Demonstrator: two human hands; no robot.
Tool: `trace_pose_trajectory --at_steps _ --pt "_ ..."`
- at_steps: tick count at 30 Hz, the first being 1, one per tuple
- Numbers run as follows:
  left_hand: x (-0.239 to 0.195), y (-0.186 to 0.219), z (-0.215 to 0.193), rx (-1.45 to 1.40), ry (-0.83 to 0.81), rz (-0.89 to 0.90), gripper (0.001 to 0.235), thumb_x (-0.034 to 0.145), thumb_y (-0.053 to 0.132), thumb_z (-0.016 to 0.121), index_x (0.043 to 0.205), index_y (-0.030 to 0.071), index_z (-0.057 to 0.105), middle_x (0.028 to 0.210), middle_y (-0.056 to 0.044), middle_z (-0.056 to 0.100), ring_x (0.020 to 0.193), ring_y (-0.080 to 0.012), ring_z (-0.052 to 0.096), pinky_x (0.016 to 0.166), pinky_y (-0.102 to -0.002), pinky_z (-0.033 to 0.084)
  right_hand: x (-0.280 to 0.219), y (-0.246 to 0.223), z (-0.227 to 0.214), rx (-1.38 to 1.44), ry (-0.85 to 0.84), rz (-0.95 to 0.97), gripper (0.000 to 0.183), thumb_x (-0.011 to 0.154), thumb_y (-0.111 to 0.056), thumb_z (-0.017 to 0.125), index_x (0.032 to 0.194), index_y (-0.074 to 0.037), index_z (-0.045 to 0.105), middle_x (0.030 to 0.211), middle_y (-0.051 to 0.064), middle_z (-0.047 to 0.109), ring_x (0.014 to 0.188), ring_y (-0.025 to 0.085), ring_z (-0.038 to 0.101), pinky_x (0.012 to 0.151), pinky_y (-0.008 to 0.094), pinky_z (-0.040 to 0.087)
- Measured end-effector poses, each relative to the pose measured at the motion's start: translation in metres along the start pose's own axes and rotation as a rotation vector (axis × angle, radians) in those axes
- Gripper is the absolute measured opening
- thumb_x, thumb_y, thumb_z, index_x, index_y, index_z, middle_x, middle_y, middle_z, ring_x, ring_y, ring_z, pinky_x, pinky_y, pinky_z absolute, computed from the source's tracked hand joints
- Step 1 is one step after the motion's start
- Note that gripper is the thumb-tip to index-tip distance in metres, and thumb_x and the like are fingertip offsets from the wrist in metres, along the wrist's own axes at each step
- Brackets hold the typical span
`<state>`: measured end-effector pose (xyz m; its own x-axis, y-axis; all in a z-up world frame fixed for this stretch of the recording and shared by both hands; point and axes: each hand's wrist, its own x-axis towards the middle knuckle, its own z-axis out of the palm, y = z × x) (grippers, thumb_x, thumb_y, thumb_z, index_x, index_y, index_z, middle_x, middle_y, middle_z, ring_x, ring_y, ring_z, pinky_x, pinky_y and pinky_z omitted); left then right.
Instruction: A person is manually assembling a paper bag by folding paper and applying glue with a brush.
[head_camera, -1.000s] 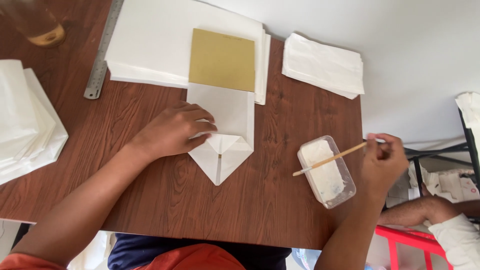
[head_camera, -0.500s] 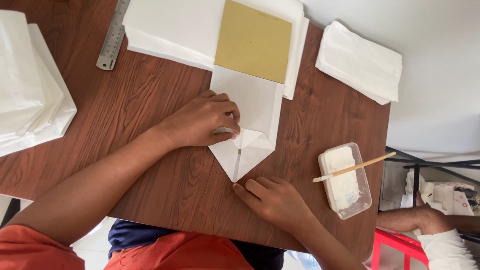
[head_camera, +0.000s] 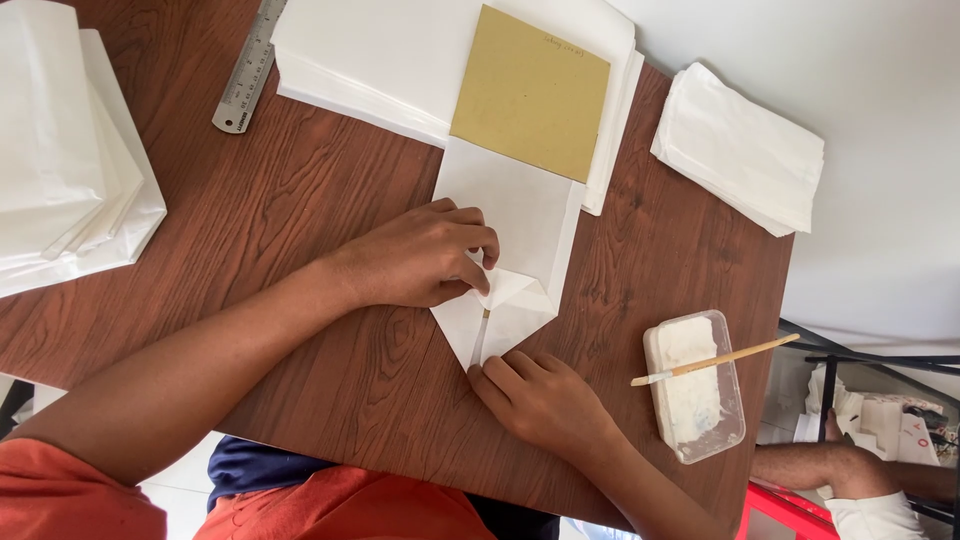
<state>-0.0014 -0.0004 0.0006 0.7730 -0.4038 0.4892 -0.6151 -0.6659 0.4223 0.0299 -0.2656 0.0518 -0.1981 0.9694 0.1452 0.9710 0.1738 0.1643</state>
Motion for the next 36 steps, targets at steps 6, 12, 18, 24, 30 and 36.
trace_pose_trajectory --at_steps 6,12,18,24,30,36 --pt "0.002 0.008 -0.004 0.060 -0.072 0.018 0.025 0.085 -0.001 0.073 0.091 0.022 0.083 0.092 0.004 0.071 0.089 -0.0237 0.062 0.072 -0.041 0.047 -0.007 0.002 0.013 0.192 -0.038 0.162 0.008 0.097 -0.007 0.060 0.104 -0.005 0.063 0.089 0.006 0.050 0.069 0.020 0.053 0.051 0.032 0.047" --pt "0.006 0.028 -0.025 -0.023 -0.185 -0.087 0.020 0.079 0.011 0.070 0.095 0.012 0.081 0.092 -0.003 0.071 0.083 -0.0262 0.064 0.072 -0.043 0.050 -0.002 0.006 0.009 0.536 0.013 0.525 0.008 0.102 -0.010 0.052 0.096 -0.006 0.054 0.096 0.007 0.054 0.056 0.020 0.048 0.042 0.030 0.039" --pt "0.018 0.046 -0.041 0.015 -0.306 -0.070 0.042 0.062 0.037 0.094 0.093 0.013 0.080 0.094 -0.008 0.069 0.095 -0.0310 0.067 0.095 -0.054 0.048 -0.008 0.013 0.012 0.602 0.130 0.626 0.003 0.100 -0.016 0.052 0.100 -0.015 0.055 0.090 -0.001 0.053 0.067 0.025 0.068 0.053 0.034 0.055" --pt "0.007 0.043 -0.010 0.024 0.008 0.082 0.022 0.069 0.015 0.085 0.087 0.012 0.072 0.087 -0.003 0.065 0.086 -0.0271 0.067 0.083 -0.045 0.053 -0.007 0.017 -0.003 0.641 0.361 0.677 0.010 0.099 -0.014 0.058 0.107 -0.010 0.062 0.091 0.005 0.058 0.062 0.027 0.064 0.051 0.035 0.055" --pt "0.010 0.045 -0.024 -0.026 0.157 0.087 0.012 0.073 0.013 0.082 0.079 0.014 0.072 0.092 -0.001 0.071 0.083 -0.0247 0.071 0.076 -0.040 0.059 -0.018 0.026 -0.005 0.469 0.464 0.630 0.037 0.082 -0.024 0.081 0.112 -0.008 0.065 0.094 0.009 0.062 0.070 0.025 0.064 0.058 0.036 0.057" --pt "0.016 0.055 -0.042 0.074 0.259 0.180 0.018 0.076 0.010 0.079 0.062 0.014 0.069 0.082 -0.001 0.067 0.071 -0.0239 0.067 0.065 -0.038 0.057 -0.019 0.033 0.002 0.334 0.614 0.536 0.015 0.084 -0.002 0.074 0.095 -0.013 0.075 0.084 0.002 0.060 0.058 0.016 0.060 0.049 0.027 0.055"
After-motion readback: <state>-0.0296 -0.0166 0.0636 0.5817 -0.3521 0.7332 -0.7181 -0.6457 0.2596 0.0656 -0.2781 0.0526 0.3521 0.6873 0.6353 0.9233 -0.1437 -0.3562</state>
